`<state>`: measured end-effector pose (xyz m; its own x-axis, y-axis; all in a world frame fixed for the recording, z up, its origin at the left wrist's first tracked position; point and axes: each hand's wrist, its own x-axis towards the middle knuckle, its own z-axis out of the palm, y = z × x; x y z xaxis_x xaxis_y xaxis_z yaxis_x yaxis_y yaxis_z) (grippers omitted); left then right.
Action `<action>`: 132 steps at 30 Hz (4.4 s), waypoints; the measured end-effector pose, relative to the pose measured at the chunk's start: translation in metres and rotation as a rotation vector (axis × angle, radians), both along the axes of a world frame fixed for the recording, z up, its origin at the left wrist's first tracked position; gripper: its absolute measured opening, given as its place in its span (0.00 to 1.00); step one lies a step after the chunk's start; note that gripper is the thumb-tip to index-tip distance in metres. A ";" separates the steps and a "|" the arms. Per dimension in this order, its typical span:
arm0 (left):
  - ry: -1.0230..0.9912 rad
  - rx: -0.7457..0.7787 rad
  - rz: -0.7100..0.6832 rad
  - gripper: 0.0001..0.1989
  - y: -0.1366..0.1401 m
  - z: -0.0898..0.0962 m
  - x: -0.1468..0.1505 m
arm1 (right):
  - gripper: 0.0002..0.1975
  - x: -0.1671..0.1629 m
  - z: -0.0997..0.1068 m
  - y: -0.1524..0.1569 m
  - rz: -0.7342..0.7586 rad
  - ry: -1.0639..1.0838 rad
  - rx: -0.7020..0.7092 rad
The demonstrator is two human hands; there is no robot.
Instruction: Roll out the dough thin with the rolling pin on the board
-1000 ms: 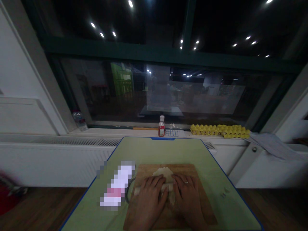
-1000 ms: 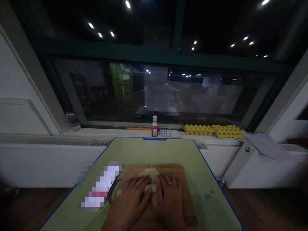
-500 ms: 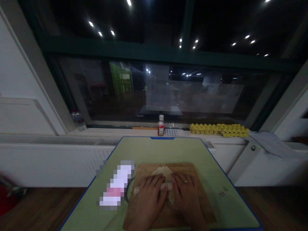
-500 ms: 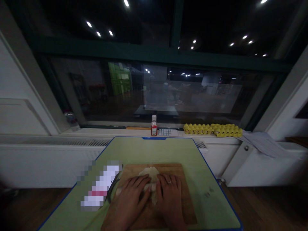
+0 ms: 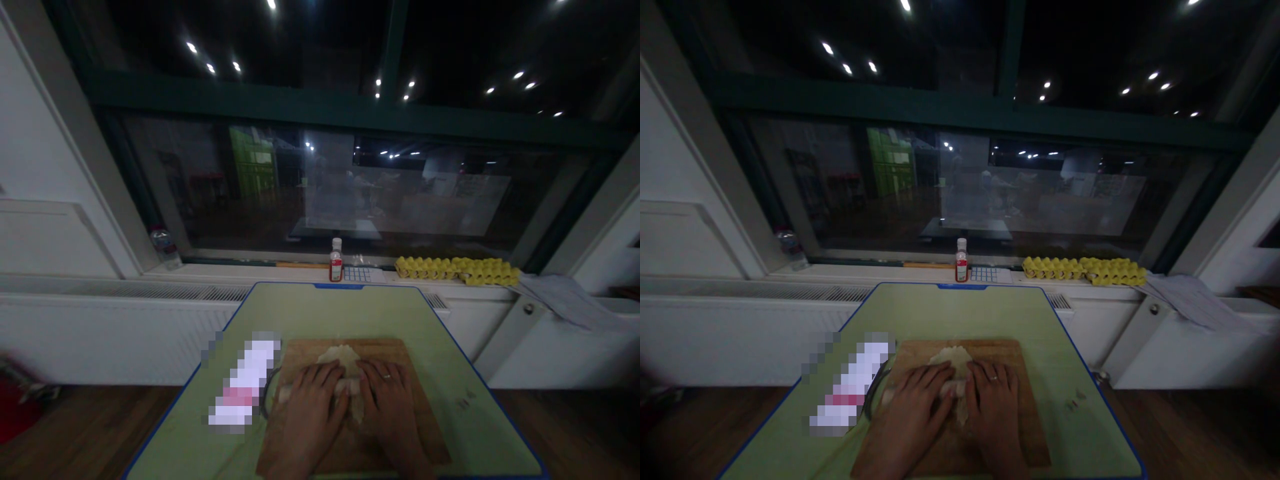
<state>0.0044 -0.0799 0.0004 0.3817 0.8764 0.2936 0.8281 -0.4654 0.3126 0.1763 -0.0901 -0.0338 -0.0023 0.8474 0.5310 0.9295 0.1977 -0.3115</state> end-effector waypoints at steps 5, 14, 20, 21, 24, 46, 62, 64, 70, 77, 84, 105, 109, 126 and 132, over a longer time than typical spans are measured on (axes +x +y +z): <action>0.002 0.013 -0.003 0.16 -0.001 0.003 0.001 | 0.15 0.000 -0.001 0.000 0.003 0.019 0.015; 0.000 0.040 0.015 0.16 -0.001 -0.002 0.000 | 0.13 -0.001 0.005 -0.001 0.012 0.026 -0.017; 0.022 0.037 0.004 0.16 0.001 -0.002 -0.001 | 0.13 -0.002 0.004 -0.002 0.018 0.090 -0.039; 0.023 0.039 -0.004 0.15 0.001 -0.002 0.000 | 0.13 -0.002 0.004 -0.002 0.020 0.090 -0.040; 0.035 0.043 -0.028 0.16 0.003 -0.003 0.001 | 0.13 -0.001 0.002 -0.001 0.016 0.064 -0.033; 0.049 0.089 0.058 0.20 0.004 -0.010 -0.003 | 0.14 -0.003 0.008 -0.004 0.034 0.120 -0.045; 0.113 0.046 0.098 0.24 -0.001 0.003 -0.004 | 0.16 -0.001 -0.001 0.000 0.041 0.007 0.022; 0.108 0.028 0.101 0.23 -0.002 0.004 -0.004 | 0.15 -0.001 0.000 -0.001 0.049 0.025 0.008; 0.080 0.029 0.069 0.19 0.002 -0.002 -0.002 | 0.12 -0.001 0.001 -0.001 0.043 0.090 -0.025; 0.041 0.099 0.201 0.20 0.013 -0.023 -0.005 | 0.16 0.004 -0.013 0.003 -0.152 -0.031 0.055; 0.041 0.158 0.137 0.19 0.012 -0.025 -0.006 | 0.17 0.007 -0.020 0.006 -0.142 -0.064 0.066; 0.095 0.139 0.057 0.19 0.011 -0.019 -0.005 | 0.14 -0.008 0.022 -0.011 0.156 0.075 -0.013; 0.097 0.131 0.057 0.20 0.009 -0.015 -0.006 | 0.14 -0.006 0.016 -0.008 0.121 0.087 0.041; 0.107 0.116 0.062 0.19 0.008 -0.014 -0.006 | 0.14 -0.007 0.018 -0.009 0.154 0.115 0.050; 0.090 0.133 0.077 0.19 0.010 -0.019 -0.006 | 0.15 -0.003 0.012 -0.006 0.109 0.143 0.109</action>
